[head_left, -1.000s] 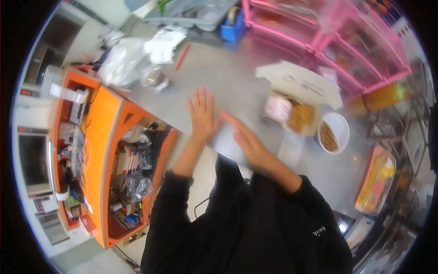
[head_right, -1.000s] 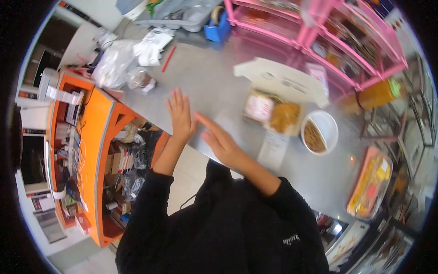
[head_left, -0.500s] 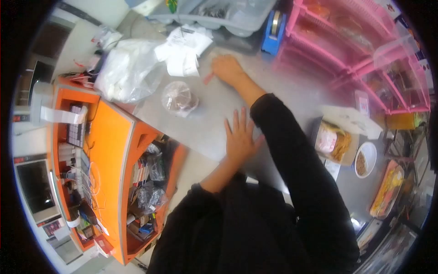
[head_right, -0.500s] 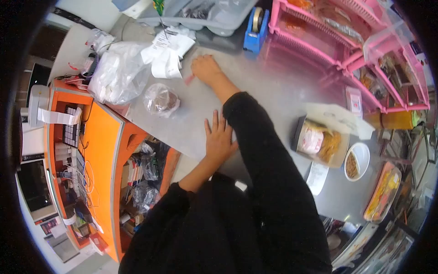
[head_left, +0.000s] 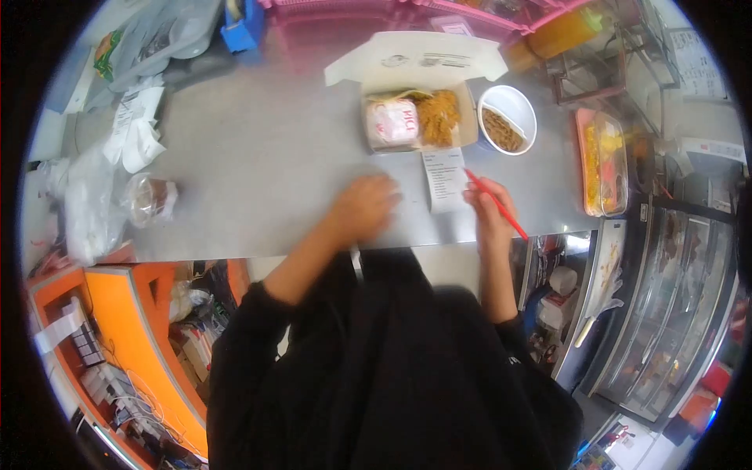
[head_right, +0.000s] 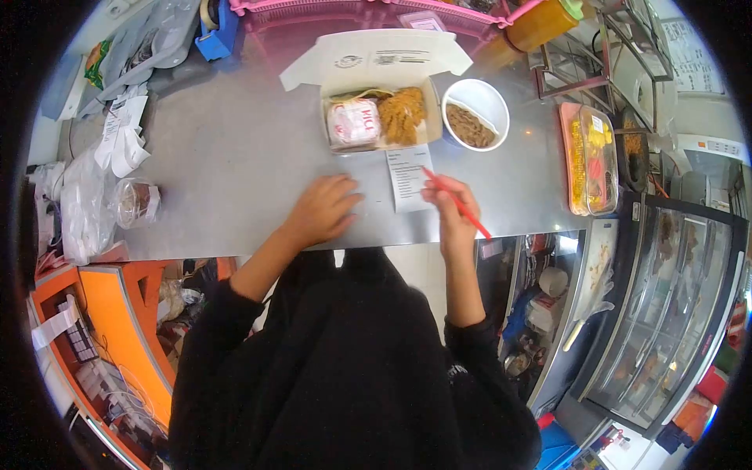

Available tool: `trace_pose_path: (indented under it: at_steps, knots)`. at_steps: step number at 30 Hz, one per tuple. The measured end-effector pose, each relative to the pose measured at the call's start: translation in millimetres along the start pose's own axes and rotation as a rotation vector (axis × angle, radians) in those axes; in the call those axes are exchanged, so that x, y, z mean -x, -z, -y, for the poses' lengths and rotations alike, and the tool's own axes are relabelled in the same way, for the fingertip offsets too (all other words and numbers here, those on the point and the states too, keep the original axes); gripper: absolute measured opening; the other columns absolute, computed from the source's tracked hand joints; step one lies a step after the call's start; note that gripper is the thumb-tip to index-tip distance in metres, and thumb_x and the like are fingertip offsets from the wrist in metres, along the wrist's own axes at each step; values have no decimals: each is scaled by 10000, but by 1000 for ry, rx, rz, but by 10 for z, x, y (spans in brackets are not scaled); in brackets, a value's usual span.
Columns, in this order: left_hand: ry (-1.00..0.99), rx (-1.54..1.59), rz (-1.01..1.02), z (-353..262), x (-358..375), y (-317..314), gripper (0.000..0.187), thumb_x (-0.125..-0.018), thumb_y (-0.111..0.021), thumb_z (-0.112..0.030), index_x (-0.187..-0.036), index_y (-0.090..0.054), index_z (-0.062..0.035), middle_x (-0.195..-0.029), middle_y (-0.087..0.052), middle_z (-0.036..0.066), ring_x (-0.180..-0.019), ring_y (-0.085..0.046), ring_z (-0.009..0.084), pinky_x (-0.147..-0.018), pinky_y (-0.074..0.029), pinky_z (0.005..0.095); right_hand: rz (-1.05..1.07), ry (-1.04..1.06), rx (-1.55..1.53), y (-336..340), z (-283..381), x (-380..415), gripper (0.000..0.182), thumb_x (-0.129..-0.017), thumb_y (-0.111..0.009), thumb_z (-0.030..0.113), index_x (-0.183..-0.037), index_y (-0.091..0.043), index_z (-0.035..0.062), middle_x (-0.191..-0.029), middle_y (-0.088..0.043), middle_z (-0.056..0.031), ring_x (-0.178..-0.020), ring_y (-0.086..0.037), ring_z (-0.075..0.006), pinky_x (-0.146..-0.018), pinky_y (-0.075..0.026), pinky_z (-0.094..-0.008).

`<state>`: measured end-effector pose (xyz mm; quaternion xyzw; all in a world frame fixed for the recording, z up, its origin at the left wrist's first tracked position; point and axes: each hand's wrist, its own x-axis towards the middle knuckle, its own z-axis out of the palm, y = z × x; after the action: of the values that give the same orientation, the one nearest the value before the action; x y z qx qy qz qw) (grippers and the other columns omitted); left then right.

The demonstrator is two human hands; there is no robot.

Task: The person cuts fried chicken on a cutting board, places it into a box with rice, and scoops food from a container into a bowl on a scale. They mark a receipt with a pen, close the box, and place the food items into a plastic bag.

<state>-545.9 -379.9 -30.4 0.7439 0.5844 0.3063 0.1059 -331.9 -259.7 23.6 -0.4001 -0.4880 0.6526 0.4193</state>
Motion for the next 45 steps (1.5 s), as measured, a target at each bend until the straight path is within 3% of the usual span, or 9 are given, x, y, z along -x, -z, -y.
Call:
trace_pose_path:
  at_steps: [7, 12, 15, 16, 18, 20, 25, 31, 45]
  knots:
    - [-39, -74, 123, -121, -407, -203, 433, -745, -589, -307, -1132, -538, -119, -1269, -445, 122, -1183, -400, 298, -979, -300, 447, 94, 91, 252, 66, -630, -435, 51, -791, -575, 28, -833, -568, -1, -729, -614, -72, -623, -565, -104, -582, -460, -226]
    - [-42, -103, 124, -99, -424, -223, 448, -731, -605, -306, -1130, -539, -115, -1265, -446, 130, -1181, -403, 302, -979, -300, 448, 112, 184, 490, -57, -592, -414, 39, -749, -599, 38, -737, -577, 8, -658, -603, -49, -588, -552, -91, -546, -443, -222]
    - [-19, -96, 147, -95, -417, -220, 453, -727, -613, -317, -1125, -539, -115, -1280, -431, 136, -1193, -392, 303, -984, -289, 458, 56, 396, 585, -30, -606, -469, 30, -756, -588, 33, -741, -579, 8, -654, -601, -59, -594, -556, -98, -540, -441, -228]
    - [-2, -89, 153, -109, -412, -222, 455, -726, -616, -321, -1124, -539, -115, -1287, -424, 138, -1200, -386, 304, -987, -283, 463, -63, 377, 663, 59, -563, -528, 31, -770, -575, 28, -748, -577, 6, -667, -604, -51, -619, -567, -102, -556, -448, -237]
    - [13, -92, 166, -148, -420, -212, 453, -734, -609, -339, -1123, -538, -119, -1313, -404, 136, -1228, -359, 305, -998, -263, 479, -153, 143, 388, 137, -465, -524, 39, -784, -562, 22, -753, -570, 1, -682, -605, -44, -636, -569, -97, -573, -449, -237]
    - [10, -115, 186, -139, -477, -168, 454, -741, -602, -357, -1124, -536, -122, -1335, -387, 133, -1253, -332, 306, -1008, -243, 492, -27, 172, 260, 43, -460, -348, 50, -787, -573, 40, -763, -570, -4, -694, -606, -39, -626, -548, -87, -577, -440, -228]
    - [19, -118, 224, -155, -484, -177, 465, -751, -588, -403, -1120, -538, -125, -1363, -365, 120, -1286, -295, 306, -1026, -211, 506, -4, 178, 427, -14, -627, -242, 69, -768, -611, 69, -779, -592, 3, -663, -607, -47, -581, -528, -77, -539, -425, -211]
    - [23, -114, 243, -142, -495, -175, 482, -745, -594, -427, -1115, -543, -122, -1359, -370, 123, -1287, -296, 308, -1027, -206, 508, 87, 291, 530, -94, -653, -252, 70, -747, -620, 67, -780, -595, 9, -652, -602, -95, -553, -574, -144, -533, -459, -251]
    - [33, -96, 262, -122, -523, -170, 486, -742, -598, -441, -1112, -543, -130, -1362, -370, 122, -1284, -297, 324, -1023, -213, 509, -121, 246, 624, 29, -596, -264, 53, -731, -608, 44, -747, -574, 6, -627, -584, -91, -525, -556, -151, -505, -449, -253]
